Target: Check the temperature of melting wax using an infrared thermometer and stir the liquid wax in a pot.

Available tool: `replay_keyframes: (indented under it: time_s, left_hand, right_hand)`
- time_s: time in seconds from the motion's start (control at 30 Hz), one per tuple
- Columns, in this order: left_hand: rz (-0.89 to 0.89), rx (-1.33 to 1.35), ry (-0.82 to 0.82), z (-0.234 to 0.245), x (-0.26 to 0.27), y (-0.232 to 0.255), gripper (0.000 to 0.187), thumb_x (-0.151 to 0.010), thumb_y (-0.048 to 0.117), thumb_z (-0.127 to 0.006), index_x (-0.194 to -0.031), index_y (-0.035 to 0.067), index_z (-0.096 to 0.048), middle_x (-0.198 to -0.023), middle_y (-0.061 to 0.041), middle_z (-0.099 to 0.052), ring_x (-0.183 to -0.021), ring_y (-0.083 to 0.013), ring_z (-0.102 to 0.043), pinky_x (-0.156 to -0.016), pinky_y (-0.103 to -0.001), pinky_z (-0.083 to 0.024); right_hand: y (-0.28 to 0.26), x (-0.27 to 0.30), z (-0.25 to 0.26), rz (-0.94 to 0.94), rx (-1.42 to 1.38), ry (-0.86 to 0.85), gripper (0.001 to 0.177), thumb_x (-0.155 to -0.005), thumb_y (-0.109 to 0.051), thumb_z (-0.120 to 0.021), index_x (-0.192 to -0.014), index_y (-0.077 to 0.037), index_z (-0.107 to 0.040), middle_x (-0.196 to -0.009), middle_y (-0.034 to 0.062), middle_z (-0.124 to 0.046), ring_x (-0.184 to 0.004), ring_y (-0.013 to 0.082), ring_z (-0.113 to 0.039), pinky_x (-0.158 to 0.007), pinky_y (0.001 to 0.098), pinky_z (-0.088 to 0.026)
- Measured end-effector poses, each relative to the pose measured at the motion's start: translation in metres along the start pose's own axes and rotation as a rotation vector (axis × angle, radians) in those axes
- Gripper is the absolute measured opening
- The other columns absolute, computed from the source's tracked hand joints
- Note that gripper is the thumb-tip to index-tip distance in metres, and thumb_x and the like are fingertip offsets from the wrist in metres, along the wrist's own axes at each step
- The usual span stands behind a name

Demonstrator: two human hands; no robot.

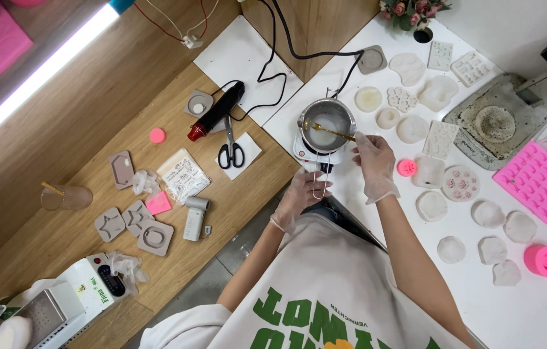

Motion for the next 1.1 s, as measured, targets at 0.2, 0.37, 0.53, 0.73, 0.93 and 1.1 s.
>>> replay_keyframes:
  time_s: [0.2,0.37,0.53,0.73,0.93,1.1]
  left_hand:
    - [-0.201,-0.154,-0.107,0.004,-0.007,-0.016,0.059,-0.1,0.036,-0.054,-0.153,0.018,-0.035,-0.112,-0.013,-0.074,-0.088,-0.021,-0.076,-0.075,-0.026,-0.057]
    - [-0.399,-0.308,-0.091,0.008,-0.024,-0.032,0.056,-0.106,0.029,-0.053,-0.153,0.004,-0.035,-0.095,-0.009,-0.068,-0.074,-0.0123,-0.063,-0.066,-0.023,-0.048]
    - [-0.426,-0.474,-0.028,0.014,-0.029,-0.035,0.053,-0.107,0.03,-0.05,-0.154,0.01,-0.035,-0.091,-0.003,-0.063,-0.08,-0.0101,-0.059,-0.073,-0.027,-0.05]
    - [-0.423,-0.55,0.119,0.003,0.005,-0.012,0.072,-0.104,0.021,-0.052,-0.164,0.016,-0.012,-0.092,-0.003,-0.066,-0.08,-0.015,-0.061,-0.072,-0.027,-0.052]
    - [-0.544,-0.638,0.202,0.008,0.012,-0.003,0.073,-0.104,0.015,-0.055,-0.164,0.026,-0.015,-0.094,-0.004,-0.066,-0.085,-0.0145,-0.061,-0.074,-0.028,-0.053]
    - [-0.64,-0.685,0.242,0.017,0.006,-0.004,0.068,-0.1,0.016,-0.061,-0.16,0.031,-0.033,-0.089,-0.003,-0.068,-0.081,-0.0106,-0.065,-0.072,-0.022,-0.056]
  right_hand:
    - [-0.011,-0.007,-0.009,0.122,0.029,0.101,0.013,-0.084,-0.021,-0.072,-0.095,-0.013,-0.074,-0.072,0.005,-0.071,-0.058,0.0091,-0.068,-0.057,0.0194,-0.057]
    - [-0.025,0.003,-0.01,0.205,0.051,0.102,0.011,-0.084,-0.019,-0.074,-0.094,-0.016,-0.075,-0.071,0.0008,-0.069,-0.06,0.0076,-0.065,-0.059,0.0213,-0.053]
    - [-0.042,0.0,-0.019,0.164,-0.058,0.092,0.012,-0.082,-0.02,-0.073,-0.093,-0.015,-0.075,-0.072,0.0009,-0.069,-0.063,0.0066,-0.064,-0.064,0.0204,-0.054]
    - [-0.048,0.0,-0.026,0.226,-0.021,-0.045,0.015,-0.094,-0.022,-0.067,-0.103,-0.016,-0.078,-0.08,0.0011,-0.071,-0.07,0.0071,-0.068,-0.067,0.0212,-0.054]
    - [-0.068,0.023,-0.01,0.394,0.009,-0.101,0.019,-0.099,-0.024,-0.062,-0.109,-0.02,-0.078,-0.082,0.0004,-0.071,-0.077,0.006,-0.068,-0.069,0.02,-0.055]
    - [-0.072,0.044,0.013,0.888,0.324,-0.04,0.013,-0.105,-0.022,-0.071,-0.101,-0.012,-0.078,-0.097,0.0108,-0.073,-0.088,0.0325,-0.071,-0.076,0.0415,-0.056]
Point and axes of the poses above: each hand's wrist, its own x-axis away from the middle knuckle, its own z-axis out of the back of the hand, y = z × x, the point moved 1 cm from there along -x, towards the middle knuckle
